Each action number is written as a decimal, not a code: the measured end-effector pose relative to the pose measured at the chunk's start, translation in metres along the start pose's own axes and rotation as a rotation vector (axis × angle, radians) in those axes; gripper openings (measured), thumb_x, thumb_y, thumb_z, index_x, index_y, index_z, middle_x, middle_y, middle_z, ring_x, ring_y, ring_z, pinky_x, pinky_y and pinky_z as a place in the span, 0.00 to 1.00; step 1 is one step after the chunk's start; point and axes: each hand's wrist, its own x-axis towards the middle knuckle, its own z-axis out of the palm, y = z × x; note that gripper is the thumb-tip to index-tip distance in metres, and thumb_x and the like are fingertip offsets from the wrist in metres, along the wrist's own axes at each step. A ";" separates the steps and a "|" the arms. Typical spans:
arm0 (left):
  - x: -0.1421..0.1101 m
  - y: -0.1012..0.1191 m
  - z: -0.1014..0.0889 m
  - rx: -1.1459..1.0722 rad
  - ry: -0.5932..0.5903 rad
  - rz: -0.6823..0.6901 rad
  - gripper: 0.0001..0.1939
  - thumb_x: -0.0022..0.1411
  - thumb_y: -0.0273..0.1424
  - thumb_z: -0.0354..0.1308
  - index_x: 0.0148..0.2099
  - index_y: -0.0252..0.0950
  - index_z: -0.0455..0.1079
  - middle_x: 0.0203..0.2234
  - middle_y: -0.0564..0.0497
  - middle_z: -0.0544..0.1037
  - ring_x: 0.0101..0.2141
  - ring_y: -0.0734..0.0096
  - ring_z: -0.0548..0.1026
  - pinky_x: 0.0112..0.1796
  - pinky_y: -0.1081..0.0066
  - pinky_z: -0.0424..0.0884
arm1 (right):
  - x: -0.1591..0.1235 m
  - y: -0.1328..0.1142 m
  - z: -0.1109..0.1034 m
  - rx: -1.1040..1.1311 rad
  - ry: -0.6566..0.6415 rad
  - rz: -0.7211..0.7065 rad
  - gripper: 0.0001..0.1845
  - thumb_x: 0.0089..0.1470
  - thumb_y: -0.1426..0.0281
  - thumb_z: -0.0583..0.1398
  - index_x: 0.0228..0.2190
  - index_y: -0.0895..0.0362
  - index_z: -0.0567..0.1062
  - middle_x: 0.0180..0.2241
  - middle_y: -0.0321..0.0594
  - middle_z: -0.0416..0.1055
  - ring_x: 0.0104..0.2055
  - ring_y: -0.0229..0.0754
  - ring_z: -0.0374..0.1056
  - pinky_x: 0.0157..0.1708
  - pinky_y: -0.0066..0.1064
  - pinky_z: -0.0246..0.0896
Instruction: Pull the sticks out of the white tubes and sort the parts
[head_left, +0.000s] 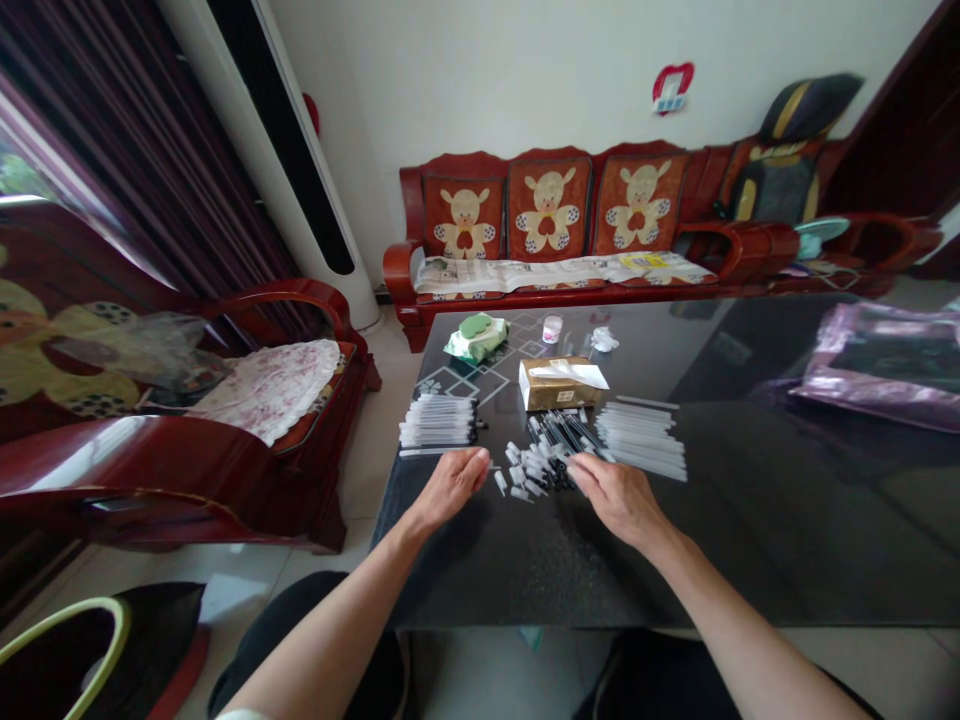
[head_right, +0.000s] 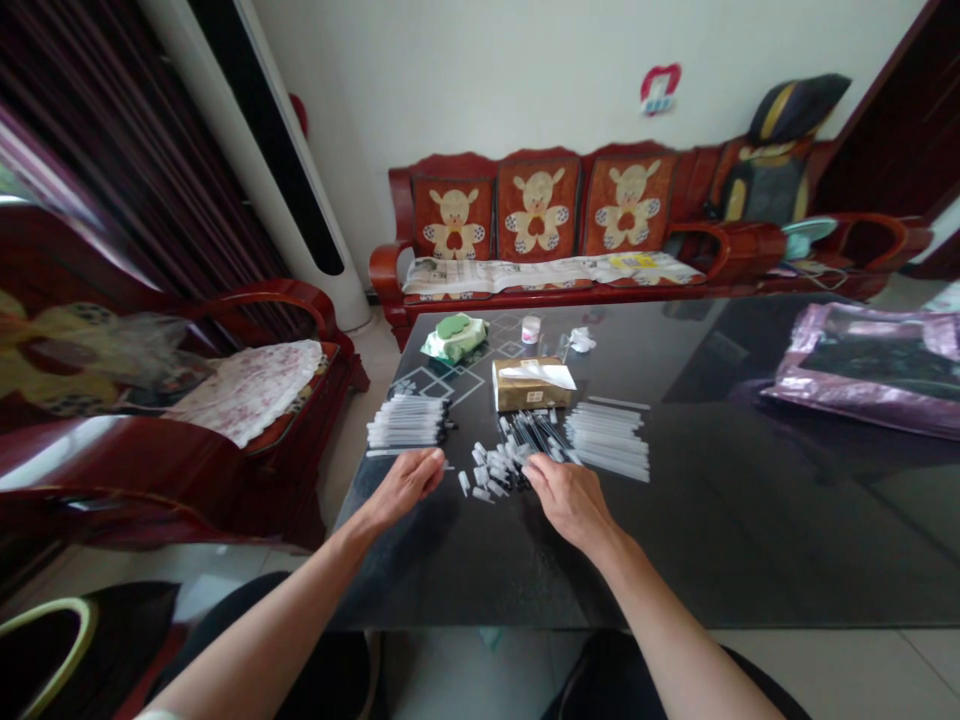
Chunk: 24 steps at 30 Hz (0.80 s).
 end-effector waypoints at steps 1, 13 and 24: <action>0.000 0.000 0.005 -0.021 -0.015 -0.001 0.25 0.65 0.45 0.37 0.23 0.36 0.58 0.17 0.55 0.62 0.20 0.77 0.61 0.25 0.75 0.58 | 0.001 0.000 0.000 0.021 -0.007 0.010 0.18 0.61 0.61 0.46 0.39 0.52 0.72 0.27 0.37 0.75 0.28 0.40 0.70 0.29 0.28 0.53; -0.004 -0.008 0.022 -0.027 -0.051 0.003 0.23 0.65 0.43 0.41 0.28 0.33 0.66 0.20 0.54 0.70 0.20 0.78 0.67 0.23 0.78 0.60 | 0.014 0.080 -0.017 -0.163 0.236 0.123 0.13 0.55 0.68 0.52 0.36 0.55 0.76 0.38 0.43 0.75 0.39 0.44 0.69 0.38 0.31 0.59; -0.007 -0.008 0.022 0.078 -0.056 0.065 0.21 0.65 0.41 0.43 0.28 0.34 0.67 0.20 0.53 0.71 0.20 0.78 0.70 0.24 0.78 0.61 | 0.018 0.102 0.004 -0.466 0.066 0.161 0.11 0.52 0.71 0.55 0.31 0.54 0.79 0.32 0.43 0.71 0.36 0.43 0.65 0.39 0.30 0.55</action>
